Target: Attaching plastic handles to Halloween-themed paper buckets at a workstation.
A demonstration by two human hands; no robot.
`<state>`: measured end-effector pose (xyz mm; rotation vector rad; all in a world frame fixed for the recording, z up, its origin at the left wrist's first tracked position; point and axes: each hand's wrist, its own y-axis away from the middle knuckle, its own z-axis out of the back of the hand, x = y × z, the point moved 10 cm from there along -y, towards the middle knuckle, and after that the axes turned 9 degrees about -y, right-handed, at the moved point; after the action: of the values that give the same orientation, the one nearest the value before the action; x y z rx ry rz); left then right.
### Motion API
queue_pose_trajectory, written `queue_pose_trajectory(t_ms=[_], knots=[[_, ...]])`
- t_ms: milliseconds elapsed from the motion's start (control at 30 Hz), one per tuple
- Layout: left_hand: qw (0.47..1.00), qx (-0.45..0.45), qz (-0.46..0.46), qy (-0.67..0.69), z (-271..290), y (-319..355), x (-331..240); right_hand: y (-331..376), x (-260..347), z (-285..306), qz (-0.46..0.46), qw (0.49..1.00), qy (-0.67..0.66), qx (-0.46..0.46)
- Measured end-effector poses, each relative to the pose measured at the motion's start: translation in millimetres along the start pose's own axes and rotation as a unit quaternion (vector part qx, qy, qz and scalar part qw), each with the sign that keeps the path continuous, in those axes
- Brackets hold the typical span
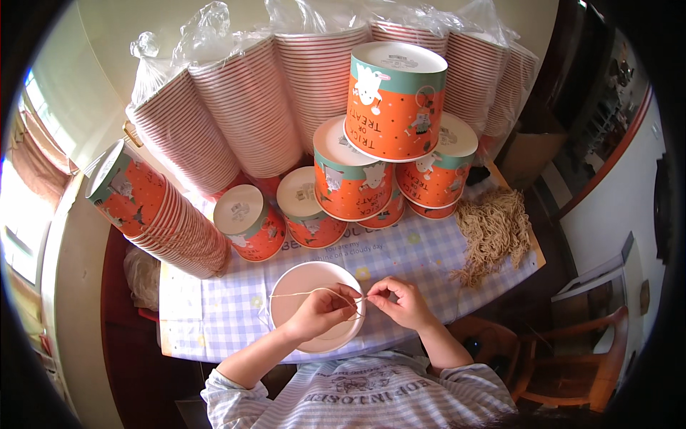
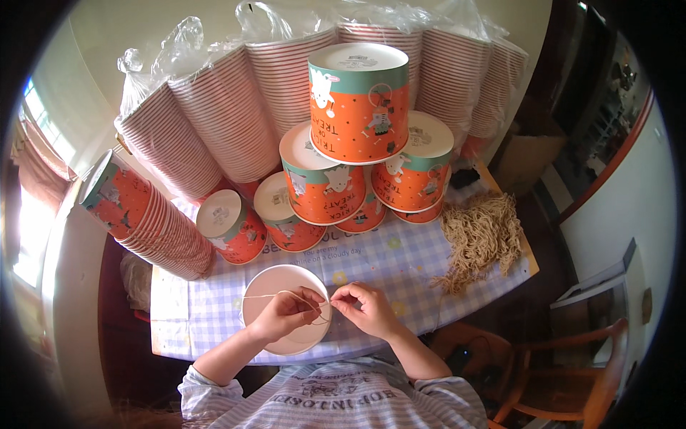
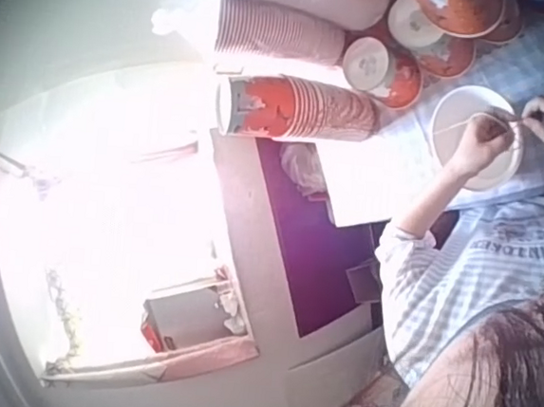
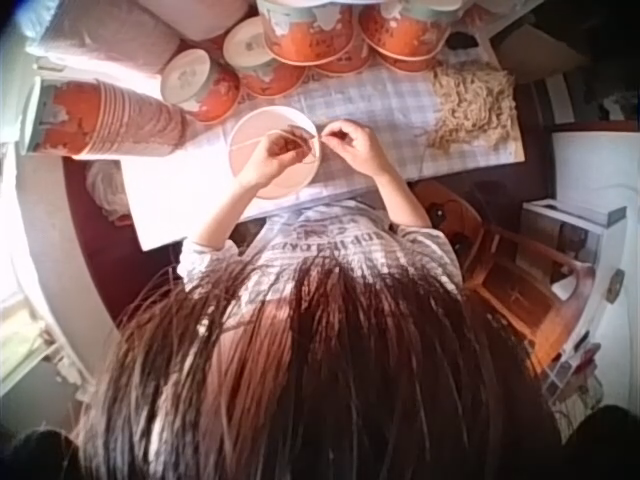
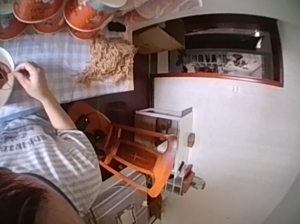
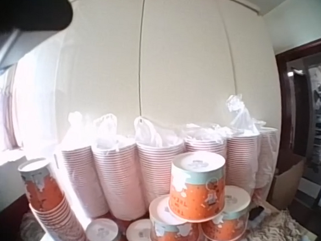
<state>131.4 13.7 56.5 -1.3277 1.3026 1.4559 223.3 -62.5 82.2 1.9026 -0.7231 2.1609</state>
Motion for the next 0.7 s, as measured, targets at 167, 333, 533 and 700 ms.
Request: queue_pose_trajectory(t_ms=[167,333,533,700], knots=[[0.995,0.026,0.062,-0.075,-1.4,-1.1,7.1,3.5,11.3,2.8,0.043,0.998,0.038,-0.005],[0.999,0.009,0.034,-0.035,3.2,-1.4,11.6,8.2,32.3,2.3,0.085,0.994,0.057,-0.023],[0.998,0.008,0.021,0.052,6.8,-5.6,8.5,25.4,55.5,-31.4,0.188,0.971,0.144,0.028],[0.996,-0.003,0.009,0.085,5.6,-4.1,4.6,38.0,56.4,-61.3,0.237,0.938,0.245,0.057]])
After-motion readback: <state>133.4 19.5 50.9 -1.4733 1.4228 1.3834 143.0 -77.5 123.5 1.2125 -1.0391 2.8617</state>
